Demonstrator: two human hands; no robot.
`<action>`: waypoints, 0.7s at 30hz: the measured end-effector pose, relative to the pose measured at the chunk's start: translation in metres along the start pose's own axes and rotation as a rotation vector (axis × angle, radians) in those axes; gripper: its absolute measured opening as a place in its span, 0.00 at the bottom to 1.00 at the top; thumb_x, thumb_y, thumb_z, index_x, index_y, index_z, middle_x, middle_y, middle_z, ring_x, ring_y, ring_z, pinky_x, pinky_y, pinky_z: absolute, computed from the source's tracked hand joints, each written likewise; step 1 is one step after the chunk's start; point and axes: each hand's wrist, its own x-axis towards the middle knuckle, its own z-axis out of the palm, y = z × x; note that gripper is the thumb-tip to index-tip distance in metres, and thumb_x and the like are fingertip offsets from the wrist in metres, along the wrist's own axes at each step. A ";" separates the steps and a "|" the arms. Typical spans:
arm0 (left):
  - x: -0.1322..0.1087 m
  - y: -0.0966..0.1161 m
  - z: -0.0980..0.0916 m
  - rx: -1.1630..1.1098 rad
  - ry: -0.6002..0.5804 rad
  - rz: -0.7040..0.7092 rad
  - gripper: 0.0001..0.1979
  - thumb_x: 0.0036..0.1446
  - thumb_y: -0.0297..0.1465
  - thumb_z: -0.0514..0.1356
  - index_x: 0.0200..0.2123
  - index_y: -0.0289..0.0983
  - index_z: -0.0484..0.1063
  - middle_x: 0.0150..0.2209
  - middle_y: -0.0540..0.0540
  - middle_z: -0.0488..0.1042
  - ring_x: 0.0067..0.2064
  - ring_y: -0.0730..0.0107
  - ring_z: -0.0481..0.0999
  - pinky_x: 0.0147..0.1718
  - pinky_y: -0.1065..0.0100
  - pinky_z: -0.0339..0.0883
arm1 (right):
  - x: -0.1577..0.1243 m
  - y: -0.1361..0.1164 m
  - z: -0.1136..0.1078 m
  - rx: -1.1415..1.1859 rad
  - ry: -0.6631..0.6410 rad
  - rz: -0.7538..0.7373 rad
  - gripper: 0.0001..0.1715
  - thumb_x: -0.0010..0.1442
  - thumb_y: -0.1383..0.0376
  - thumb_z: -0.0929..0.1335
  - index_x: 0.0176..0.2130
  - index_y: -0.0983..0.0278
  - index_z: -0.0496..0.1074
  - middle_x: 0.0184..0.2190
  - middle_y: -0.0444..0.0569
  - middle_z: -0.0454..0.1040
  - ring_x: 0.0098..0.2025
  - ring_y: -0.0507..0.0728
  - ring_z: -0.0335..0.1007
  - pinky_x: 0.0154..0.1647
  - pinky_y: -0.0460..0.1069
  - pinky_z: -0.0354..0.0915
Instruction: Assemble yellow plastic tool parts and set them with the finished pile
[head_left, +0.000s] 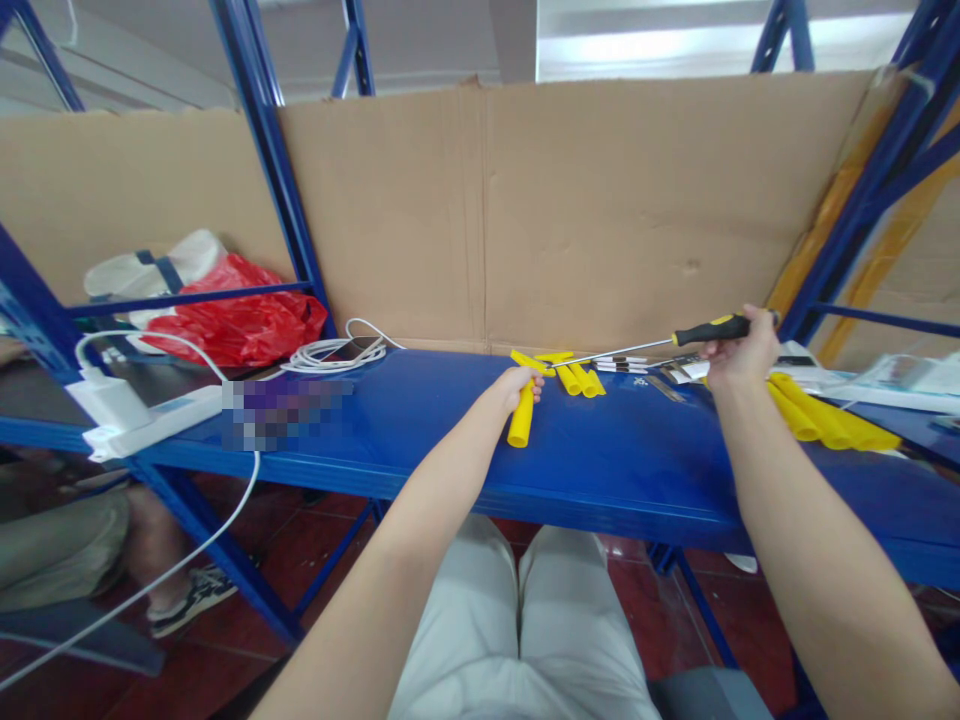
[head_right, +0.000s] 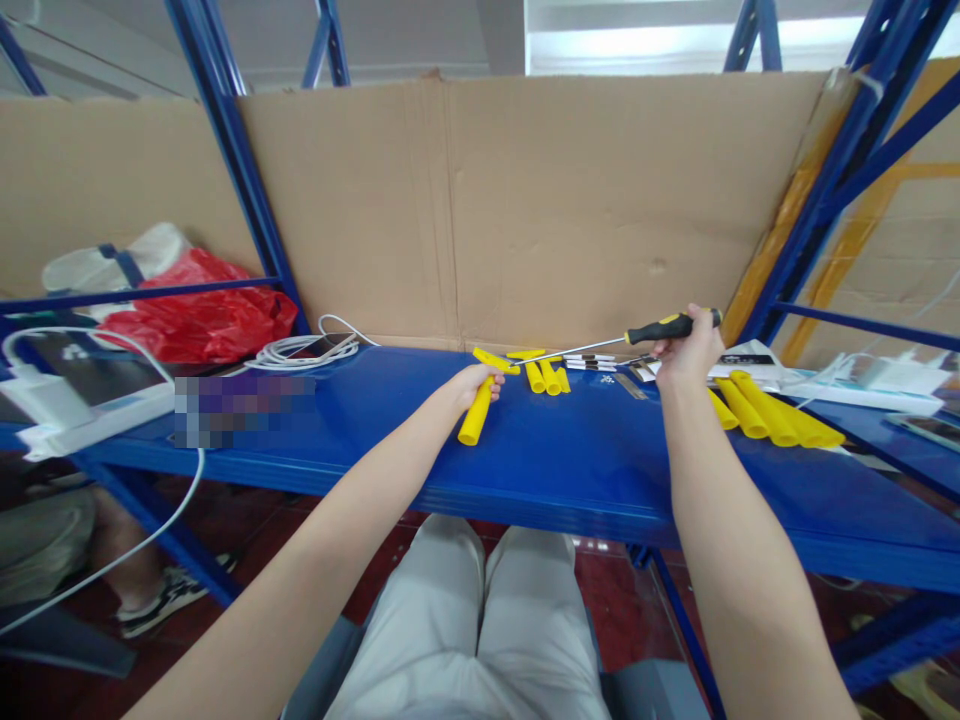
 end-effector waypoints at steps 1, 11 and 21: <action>-0.003 0.001 0.002 0.010 0.022 -0.018 0.09 0.53 0.17 0.53 0.34 0.36 0.63 0.17 0.57 0.58 0.14 0.80 0.54 0.15 0.77 0.49 | 0.000 0.000 0.000 0.000 0.002 -0.002 0.10 0.63 0.69 0.59 0.29 0.60 0.57 0.17 0.36 0.58 0.12 0.48 0.52 0.10 0.43 0.48; -0.017 0.007 0.012 0.037 0.097 -0.063 0.09 0.57 0.17 0.50 0.35 0.36 0.63 0.17 0.58 0.56 0.14 0.81 0.53 0.14 0.79 0.51 | 0.002 0.004 -0.001 -0.019 0.048 0.013 0.10 0.63 0.69 0.60 0.29 0.60 0.57 0.17 0.36 0.59 0.12 0.47 0.51 0.10 0.43 0.48; -0.023 0.008 0.015 0.009 0.099 -0.061 0.11 0.59 0.17 0.48 0.30 0.37 0.59 0.17 0.58 0.56 0.13 0.82 0.53 0.14 0.79 0.49 | 0.005 0.004 -0.002 -0.085 0.101 0.098 0.11 0.63 0.69 0.62 0.29 0.61 0.58 0.17 0.37 0.59 0.14 0.48 0.52 0.11 0.42 0.49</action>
